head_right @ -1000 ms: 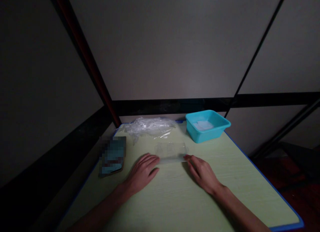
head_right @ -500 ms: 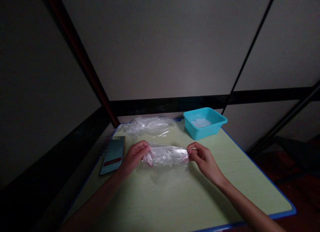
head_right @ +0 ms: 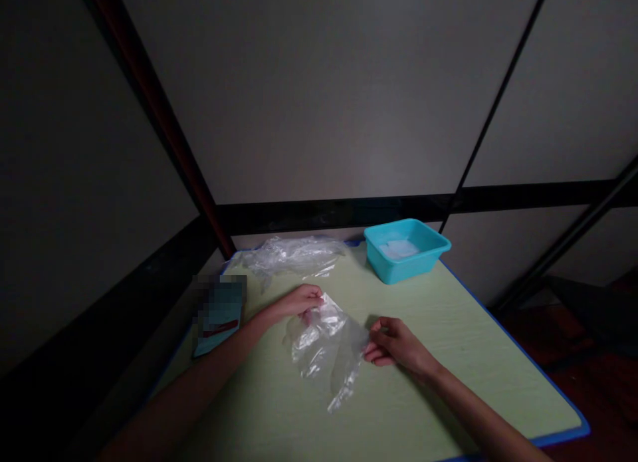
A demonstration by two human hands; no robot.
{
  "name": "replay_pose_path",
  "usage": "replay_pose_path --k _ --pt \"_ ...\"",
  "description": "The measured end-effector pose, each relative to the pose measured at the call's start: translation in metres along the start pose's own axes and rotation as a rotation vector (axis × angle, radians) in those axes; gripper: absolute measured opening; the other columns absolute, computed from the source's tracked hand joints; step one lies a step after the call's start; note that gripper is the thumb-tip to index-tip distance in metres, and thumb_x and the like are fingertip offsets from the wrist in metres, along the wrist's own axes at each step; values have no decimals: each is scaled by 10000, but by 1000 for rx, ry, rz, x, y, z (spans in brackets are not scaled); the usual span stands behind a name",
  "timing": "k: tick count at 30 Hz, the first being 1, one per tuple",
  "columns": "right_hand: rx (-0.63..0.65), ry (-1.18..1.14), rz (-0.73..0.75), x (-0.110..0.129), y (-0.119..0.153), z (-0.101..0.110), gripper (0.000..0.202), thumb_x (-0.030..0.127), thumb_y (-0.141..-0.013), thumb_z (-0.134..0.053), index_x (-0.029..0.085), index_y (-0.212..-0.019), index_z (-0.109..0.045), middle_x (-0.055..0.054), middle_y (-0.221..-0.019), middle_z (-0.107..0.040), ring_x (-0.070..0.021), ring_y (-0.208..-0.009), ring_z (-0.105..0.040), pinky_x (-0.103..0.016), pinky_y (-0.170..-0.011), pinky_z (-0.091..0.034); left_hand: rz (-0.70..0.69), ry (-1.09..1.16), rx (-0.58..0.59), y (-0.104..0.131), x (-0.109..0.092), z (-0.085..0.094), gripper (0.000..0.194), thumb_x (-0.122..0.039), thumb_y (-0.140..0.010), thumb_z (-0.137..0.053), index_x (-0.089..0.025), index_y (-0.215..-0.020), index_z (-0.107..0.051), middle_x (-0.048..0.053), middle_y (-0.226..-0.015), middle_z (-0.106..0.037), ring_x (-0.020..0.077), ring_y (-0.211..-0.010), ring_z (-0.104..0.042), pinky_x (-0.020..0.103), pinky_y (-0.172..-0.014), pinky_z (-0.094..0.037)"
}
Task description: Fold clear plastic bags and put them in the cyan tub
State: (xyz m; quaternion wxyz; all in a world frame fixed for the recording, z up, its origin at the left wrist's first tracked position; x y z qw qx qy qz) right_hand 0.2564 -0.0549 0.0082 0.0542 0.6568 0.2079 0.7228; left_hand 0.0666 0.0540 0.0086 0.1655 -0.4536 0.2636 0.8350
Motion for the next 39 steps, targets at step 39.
replay_pose_path --k 39 --pt "47 1456 805 28 -42 -52 625 484 -878 -212 66 -1342 -176 -158 -1382 -190 -224 -1277 -138 -442 -1019 -205 -566 -648 -450 98 6 1 207 -132 -803 -415 -184 -884 -598 50 -819 -629 166 -781 -567 285 -741 -437"
Point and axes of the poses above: each hand's wrist, its own y-axis away from the middle knuckle, its own z-axis out of the back of the hand, x = y × z, the point moved 4 cm from there along -y, towards the middle knuckle
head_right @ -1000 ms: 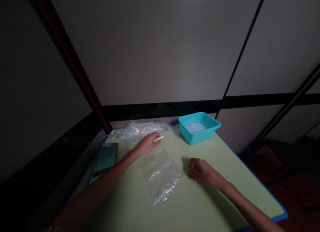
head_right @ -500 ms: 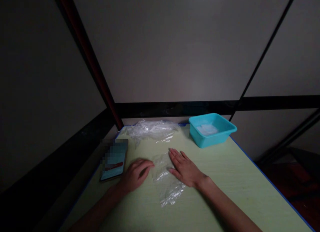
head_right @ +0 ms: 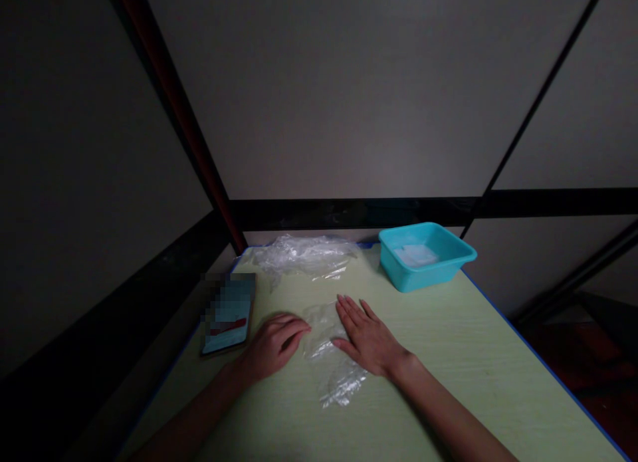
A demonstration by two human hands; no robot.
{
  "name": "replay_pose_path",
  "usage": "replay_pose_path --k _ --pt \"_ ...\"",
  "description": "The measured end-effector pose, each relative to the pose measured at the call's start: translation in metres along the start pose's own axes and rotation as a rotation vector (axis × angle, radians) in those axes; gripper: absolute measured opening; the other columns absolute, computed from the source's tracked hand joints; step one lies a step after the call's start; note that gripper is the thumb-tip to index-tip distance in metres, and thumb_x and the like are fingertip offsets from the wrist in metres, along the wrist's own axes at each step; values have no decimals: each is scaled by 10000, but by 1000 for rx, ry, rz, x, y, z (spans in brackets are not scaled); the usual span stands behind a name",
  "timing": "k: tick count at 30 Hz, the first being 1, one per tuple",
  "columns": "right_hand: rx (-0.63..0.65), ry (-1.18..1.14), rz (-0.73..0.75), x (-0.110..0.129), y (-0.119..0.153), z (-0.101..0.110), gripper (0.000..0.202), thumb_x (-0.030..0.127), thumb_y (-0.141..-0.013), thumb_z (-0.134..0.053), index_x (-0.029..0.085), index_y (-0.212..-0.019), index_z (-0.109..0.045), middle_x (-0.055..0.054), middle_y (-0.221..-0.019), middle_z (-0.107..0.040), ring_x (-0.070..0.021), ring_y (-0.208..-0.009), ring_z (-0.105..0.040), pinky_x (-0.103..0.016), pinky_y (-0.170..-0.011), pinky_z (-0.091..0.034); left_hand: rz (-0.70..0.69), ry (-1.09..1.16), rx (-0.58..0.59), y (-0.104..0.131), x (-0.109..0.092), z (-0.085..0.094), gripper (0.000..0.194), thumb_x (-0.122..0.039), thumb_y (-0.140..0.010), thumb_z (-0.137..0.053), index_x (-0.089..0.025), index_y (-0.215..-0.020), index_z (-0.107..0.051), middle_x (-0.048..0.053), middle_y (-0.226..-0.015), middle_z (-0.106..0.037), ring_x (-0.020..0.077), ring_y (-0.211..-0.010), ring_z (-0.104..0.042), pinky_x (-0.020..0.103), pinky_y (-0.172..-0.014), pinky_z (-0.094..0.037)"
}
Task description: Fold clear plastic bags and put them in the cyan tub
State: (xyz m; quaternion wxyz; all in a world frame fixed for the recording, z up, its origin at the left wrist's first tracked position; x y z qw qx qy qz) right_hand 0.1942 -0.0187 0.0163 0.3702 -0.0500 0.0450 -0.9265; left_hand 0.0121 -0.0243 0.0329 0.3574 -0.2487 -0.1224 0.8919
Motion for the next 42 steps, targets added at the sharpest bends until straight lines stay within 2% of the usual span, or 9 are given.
replay_pose_path --k 6,10,15,22,27,33,36,39,42 --pt "-5 16 -48 0 1 -3 625 495 -876 -195 77 -1341 -188 -141 -1387 -179 -218 -1278 -142 -427 -1021 -203 -32 19 -69 0 -1 2 197 -107 -788 -418 -170 -865 -589 52 -798 -626 164 -758 -563 284 -718 -438" --pt "-42 27 -205 -3 6 -9 631 502 -873 -191 74 -1336 -212 -137 -1386 -183 -226 -1276 -153 -432 -1020 -193 -16 51 -215 1 4 5 199 -84 -776 -410 -165 -843 -579 47 -772 -621 160 -745 -566 279 -698 -448" --pt "-63 43 -370 -4 10 -13 665 524 -864 -171 50 -1325 -240 -135 -1381 -201 -235 -1273 -166 -422 -1021 -184 8 61 -237 1 8 5 193 -87 -786 -403 -169 -826 -573 41 -766 -619 154 -736 -568 275 -685 -452" --pt "-60 1 -405 -3 7 -11 696 550 -848 -183 46 -1324 -244 -145 -1382 -199 -247 -1276 -151 -423 -1023 -154 47 64 -225 -1 10 4 191 -97 -779 -404 -176 -801 -576 35 -761 -627 156 -737 -578 275 -699 -455" --pt "-72 -169 -404 -7 8 -10 718 581 -831 -193 72 -1337 -208 -133 -1387 -187 -227 -1277 -153 -431 -1030 -137 95 67 -244 -1 15 4 185 -91 -747 -420 -179 -800 -574 36 -781 -636 162 -760 -587 279 -714 -462" --pt "-130 -259 -434 -30 14 0 571 431 -895 -63 101 -1358 -121 -114 -1395 -176 -179 -1272 -158 -388 -1010 -233 180 67 -290 -13 1 3 322 -122 -725 -434 -146 -1035 -517 82 -1016 -603 179 -946 -557 305 -844 -433" --pt "-134 -209 -383 -36 14 4 531 379 -901 -116 104 -1353 -157 -108 -1398 -172 -183 -1279 -135 -410 -1023 -190 163 34 -220 -30 -25 -8 496 -242 -732 -492 -90 -1197 -407 138 -1238 -463 219 -1135 -429 329 -948 -350" --pt "-118 -153 -317 -35 12 2 516 349 -890 -186 105 -1344 -198 -105 -1400 -171 -190 -1282 -132 -423 -1026 -163 56 -152 48 -48 -50 -35 729 -483 -756 -448 -21 -1287 -261 182 -1373 -234 252 -1270 -193 358 -1027 -215" --pt "-94 -108 -256 -30 10 -5 511 347 -887 -214 103 -1335 -228 -108 -1396 -185 -188 -1280 -143 -410 -1027 -166 58 -235 157 -55 -56 -58 812 -600 -773 -314 13 -1297 -224 196 -1382 -187 260 -1286 -107 372 -1041 -159"
Point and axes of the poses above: each hand's wrist, its own y-axis away from the middle knuckle, its own z-axis out of the back of the hand, x = y × z, the point moved 4 cm from there along -y, towards the middle knuckle
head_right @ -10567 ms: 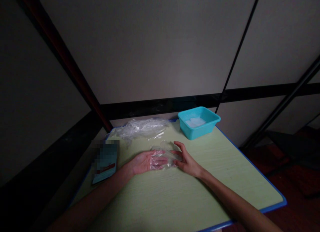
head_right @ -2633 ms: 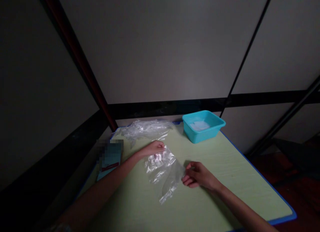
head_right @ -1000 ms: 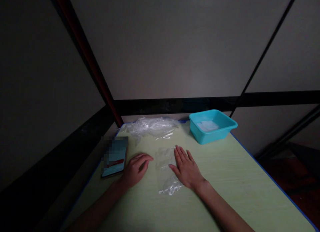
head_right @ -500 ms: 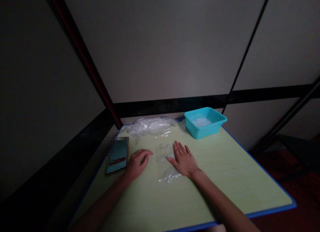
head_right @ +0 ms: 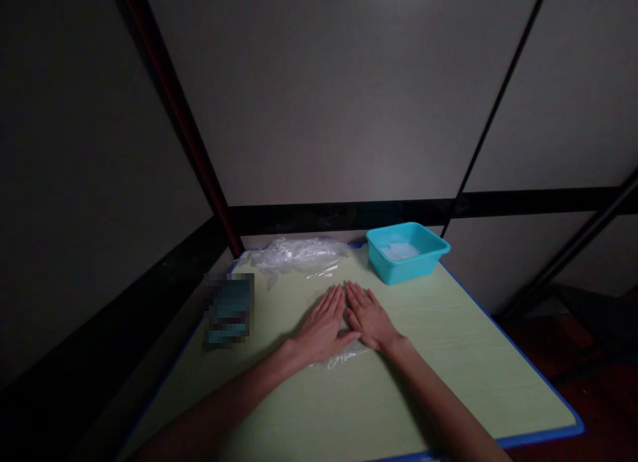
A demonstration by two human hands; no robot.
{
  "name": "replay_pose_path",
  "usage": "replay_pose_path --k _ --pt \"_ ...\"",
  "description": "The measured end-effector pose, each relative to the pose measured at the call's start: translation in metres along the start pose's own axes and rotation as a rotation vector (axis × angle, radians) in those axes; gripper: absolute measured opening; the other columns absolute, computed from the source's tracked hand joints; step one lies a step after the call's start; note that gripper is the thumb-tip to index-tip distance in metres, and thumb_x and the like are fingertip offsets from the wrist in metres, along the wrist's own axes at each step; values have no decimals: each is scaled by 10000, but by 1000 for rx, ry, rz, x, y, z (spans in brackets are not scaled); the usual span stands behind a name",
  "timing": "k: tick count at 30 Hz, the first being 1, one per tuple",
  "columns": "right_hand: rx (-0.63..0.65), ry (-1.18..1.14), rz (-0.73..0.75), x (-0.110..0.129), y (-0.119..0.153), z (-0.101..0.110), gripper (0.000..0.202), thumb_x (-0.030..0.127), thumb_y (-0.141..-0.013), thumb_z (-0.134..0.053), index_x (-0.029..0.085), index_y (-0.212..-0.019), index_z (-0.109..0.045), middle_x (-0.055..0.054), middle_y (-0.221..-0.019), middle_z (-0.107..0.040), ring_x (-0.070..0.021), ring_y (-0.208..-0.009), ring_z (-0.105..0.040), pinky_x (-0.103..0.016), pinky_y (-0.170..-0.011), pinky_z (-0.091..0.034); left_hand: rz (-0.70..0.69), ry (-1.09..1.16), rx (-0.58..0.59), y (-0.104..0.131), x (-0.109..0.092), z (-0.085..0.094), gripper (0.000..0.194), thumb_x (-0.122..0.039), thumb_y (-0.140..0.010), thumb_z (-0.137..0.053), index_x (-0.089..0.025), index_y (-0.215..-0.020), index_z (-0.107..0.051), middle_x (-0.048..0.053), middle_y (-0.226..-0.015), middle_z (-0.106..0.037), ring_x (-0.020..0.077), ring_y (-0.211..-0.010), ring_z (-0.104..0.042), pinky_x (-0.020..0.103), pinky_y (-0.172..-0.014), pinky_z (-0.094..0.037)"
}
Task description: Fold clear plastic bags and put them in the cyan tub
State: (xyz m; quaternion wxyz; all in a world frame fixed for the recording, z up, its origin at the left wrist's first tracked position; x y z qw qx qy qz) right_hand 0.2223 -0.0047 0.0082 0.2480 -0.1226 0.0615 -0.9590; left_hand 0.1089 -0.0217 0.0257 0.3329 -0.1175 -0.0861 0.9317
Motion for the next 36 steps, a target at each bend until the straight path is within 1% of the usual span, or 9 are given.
replay_pose_path --k 5,10,16,20,23,26,29,32,36 --pt "22 71 78 3 2 -9 545 413 -889 -214 87 -1324 -253 -121 -1387 -203 -180 -1281 -142 -402 -1034 -154 45 -36 50 2 6 -17 880 -670 -751 -245 16 -1301 -222 207 -1377 -187 274 -1282 -114 393 -1030 -173" --pt "8 145 90 4 5 -8 572 439 -890 -179 76 -1330 -229 -132 -1386 -193 -189 -1280 -147 -410 -1026 -182 43 -68 52 17 16 -13 827 -632 -776 -246 6 -1302 -230 196 -1381 -181 266 -1283 -113 374 -1036 -162" --pt "20 79 80 7 5 -6 581 452 -886 -187 85 -1335 -217 -129 -1387 -188 -196 -1278 -152 -422 -1026 -178 68 -41 29 36 34 -6 853 -600 -716 -415 8 -1290 -248 225 -1369 -186 288 -1277 -115 408 -1025 -191" --pt "-8 -77 60 3 4 -1 583 471 -876 -225 124 -1344 -197 -113 -1394 -173 -201 -1280 -139 -441 -1026 -164 101 48 12 44 41 -2 914 -562 -655 -522 -9 -1306 -197 220 -1379 -162 296 -1277 -101 425 -1024 -193" --pt "-113 -324 31 -6 10 14 538 443 -885 -239 152 -1338 -229 -102 -1400 -180 -200 -1269 -192 -419 -1011 -226 111 221 -55 47 46 4 888 -451 -679 -559 -43 -1329 -113 196 -1400 -107 273 -1284 -98 409 -1028 -195" --pt "-186 -418 44 -16 30 34 400 397 -879 -322 196 -1193 -465 -89 -1331 -359 -211 -1187 -366 -383 -957 -334 156 520 -189 50 54 11 682 -275 -775 -477 -125 -1328 -107 153 -1356 -292 203 -1245 -272 367 -1002 -260" --pt "-126 -273 154 -17 56 48 281 337 -869 -390 190 -1021 -576 -99 -1083 -561 -200 -1011 -510 -343 -843 -428 231 795 -344 51 63 15 525 -198 -817 -415 -153 -1284 -181 97 -1047 -601 160 -1007 -539 350 -908 -371" --pt "-98 -82 253 -14 77 52 244 271 -879 -385 175 -963 -594 -86 -895 -613 -177 -834 -559 -318 -731 -458 267 931 -391 49 64 15 444 -178 -817 -424 -154 -1229 -260 41 -832 -658 148 -826 -610 328 -831 -420" --pt "-100 55 377 -7 86 48 264 209 -897 -340 167 -893 -601 -63 -815 -624 -153 -725 -555 -297 -651 -448 333 999 -359 46 64 13 418 -165 -786 -454 -156 -1183 -324 22 -762 -662 147 -751 -627 282 -746 -451"
Point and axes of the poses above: each hand's wrist, its own y-axis away from the middle knuckle, its own z-axis out of the back of the hand, x = y × z, the point moved 4 cm from there along -y, towards the middle knuckle
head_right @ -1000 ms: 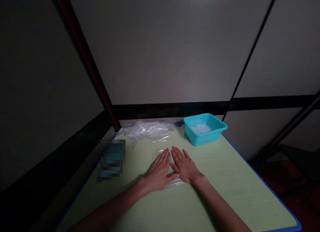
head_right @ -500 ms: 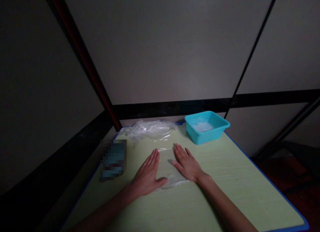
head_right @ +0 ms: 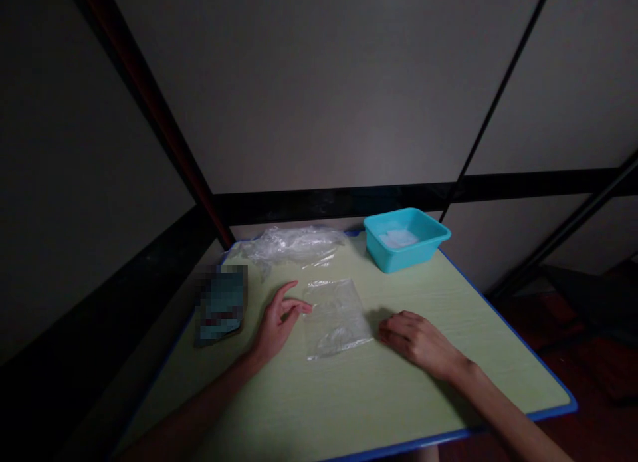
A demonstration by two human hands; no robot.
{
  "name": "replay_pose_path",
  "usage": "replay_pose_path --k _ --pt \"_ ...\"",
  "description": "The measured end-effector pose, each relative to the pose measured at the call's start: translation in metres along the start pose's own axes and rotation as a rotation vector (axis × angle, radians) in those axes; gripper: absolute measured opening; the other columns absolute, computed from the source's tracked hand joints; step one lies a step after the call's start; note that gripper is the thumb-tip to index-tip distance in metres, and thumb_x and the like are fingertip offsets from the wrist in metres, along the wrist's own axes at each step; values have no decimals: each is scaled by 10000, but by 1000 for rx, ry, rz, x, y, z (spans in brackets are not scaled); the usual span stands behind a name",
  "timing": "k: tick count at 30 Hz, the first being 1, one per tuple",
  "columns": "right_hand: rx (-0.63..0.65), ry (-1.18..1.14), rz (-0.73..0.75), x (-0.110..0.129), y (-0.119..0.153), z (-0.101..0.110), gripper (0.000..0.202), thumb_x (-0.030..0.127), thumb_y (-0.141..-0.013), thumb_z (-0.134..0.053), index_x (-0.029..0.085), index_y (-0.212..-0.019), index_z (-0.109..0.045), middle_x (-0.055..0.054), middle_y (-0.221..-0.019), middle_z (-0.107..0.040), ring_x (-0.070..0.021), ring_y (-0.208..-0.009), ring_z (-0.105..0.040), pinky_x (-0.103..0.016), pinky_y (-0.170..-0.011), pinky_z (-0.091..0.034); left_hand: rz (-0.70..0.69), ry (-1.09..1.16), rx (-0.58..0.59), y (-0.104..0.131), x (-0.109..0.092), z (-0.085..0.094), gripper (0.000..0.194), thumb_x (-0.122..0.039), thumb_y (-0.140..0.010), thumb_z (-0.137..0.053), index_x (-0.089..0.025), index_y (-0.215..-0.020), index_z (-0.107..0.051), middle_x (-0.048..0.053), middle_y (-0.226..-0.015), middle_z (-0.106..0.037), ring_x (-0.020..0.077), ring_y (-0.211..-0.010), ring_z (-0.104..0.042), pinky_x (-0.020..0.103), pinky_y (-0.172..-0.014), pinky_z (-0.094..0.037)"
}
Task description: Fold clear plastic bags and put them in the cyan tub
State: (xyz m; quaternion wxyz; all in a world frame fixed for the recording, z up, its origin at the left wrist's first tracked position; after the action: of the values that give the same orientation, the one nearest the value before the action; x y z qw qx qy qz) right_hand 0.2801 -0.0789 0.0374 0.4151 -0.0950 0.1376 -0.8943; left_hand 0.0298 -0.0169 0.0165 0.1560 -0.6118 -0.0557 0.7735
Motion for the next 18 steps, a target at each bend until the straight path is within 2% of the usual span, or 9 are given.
replay_pose_path --k 6,11,18 --pt "60 188 201 12 -9 -7 305 160 -906 -296 173 -876 -598 -40 -766 -623 -149 -670 -543 -296 -605 -410 117 123 -47 -4 7 2 348 -165 -749 -464 -150 -1087 -382 -2 -659 -657 142 -622 -628 275 -663 -476" --pt "76 168 175 12 -16 -6 368 185 -922 -239 177 -810 -590 -34 -761 -610 -139 -648 -529 -289 -605 -397 123 128 -24 -5 5 0 259 -159 -733 -463 -146 -990 -437 -10 -601 -643 141 -571 -622 265 -606 -485" --pt "121 230 232 14 -18 -10 387 153 -912 -236 176 -772 -596 -40 -791 -614 -156 -663 -530 -305 -606 -411 101 68 2 -5 9 -1 206 -153 -730 -434 -146 -934 -461 -9 -592 -640 141 -547 -622 257 -568 -488"
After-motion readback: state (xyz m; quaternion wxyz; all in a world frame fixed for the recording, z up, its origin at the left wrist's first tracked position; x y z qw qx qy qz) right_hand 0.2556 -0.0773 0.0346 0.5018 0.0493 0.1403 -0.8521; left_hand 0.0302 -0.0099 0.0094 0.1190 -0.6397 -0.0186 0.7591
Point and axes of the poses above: each hand's wrist, its own y-axis away from the middle knuckle, its own z-axis out of the back of the hand, x = y × z, the point moved 4 cm from there along -y, towards the middle knuckle
